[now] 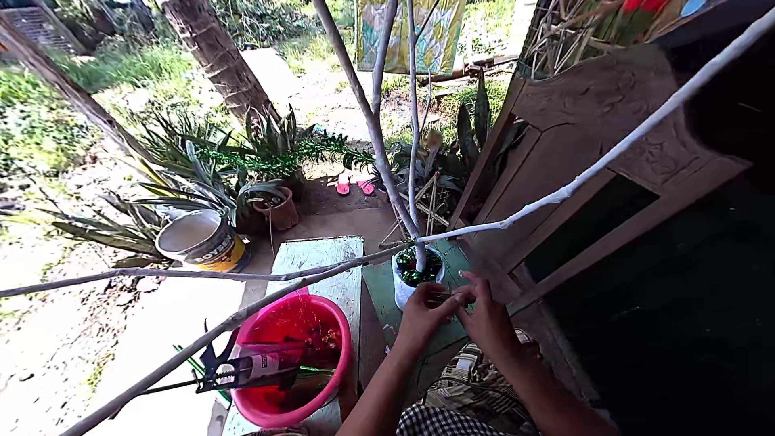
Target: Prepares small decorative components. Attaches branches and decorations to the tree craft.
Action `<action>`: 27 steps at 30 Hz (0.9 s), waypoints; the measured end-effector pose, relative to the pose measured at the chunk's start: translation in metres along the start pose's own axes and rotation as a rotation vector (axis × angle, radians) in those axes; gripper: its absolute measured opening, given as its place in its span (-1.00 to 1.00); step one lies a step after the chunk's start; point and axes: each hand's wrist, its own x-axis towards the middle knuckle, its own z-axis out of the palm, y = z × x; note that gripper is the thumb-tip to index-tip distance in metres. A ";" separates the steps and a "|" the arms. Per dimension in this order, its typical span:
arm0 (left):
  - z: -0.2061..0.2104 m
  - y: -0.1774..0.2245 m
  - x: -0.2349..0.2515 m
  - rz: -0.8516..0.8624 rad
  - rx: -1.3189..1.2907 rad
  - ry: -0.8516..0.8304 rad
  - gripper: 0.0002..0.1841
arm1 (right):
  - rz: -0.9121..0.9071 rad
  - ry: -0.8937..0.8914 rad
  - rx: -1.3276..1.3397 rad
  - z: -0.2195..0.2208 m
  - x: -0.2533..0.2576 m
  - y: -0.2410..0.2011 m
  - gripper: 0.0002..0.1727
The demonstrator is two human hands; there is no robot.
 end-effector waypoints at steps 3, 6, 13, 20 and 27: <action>-0.013 0.004 -0.007 0.016 -0.150 0.017 -0.63 | -0.091 0.040 0.003 0.009 0.010 -0.008 -0.42; -0.028 0.013 -0.012 -0.012 -0.292 0.051 -0.81 | -0.161 0.104 0.006 0.016 0.018 -0.015 -0.49; -0.049 0.020 -0.018 0.077 -0.282 0.112 -0.87 | -0.194 0.135 0.029 0.021 0.020 -0.026 -0.54; -0.039 0.011 -0.014 0.169 -0.334 0.173 -0.83 | -0.161 0.175 0.062 0.031 0.026 -0.031 -0.49; -0.034 0.006 -0.006 0.241 -0.511 0.334 -0.88 | -0.188 0.174 0.068 0.043 0.027 -0.029 -0.52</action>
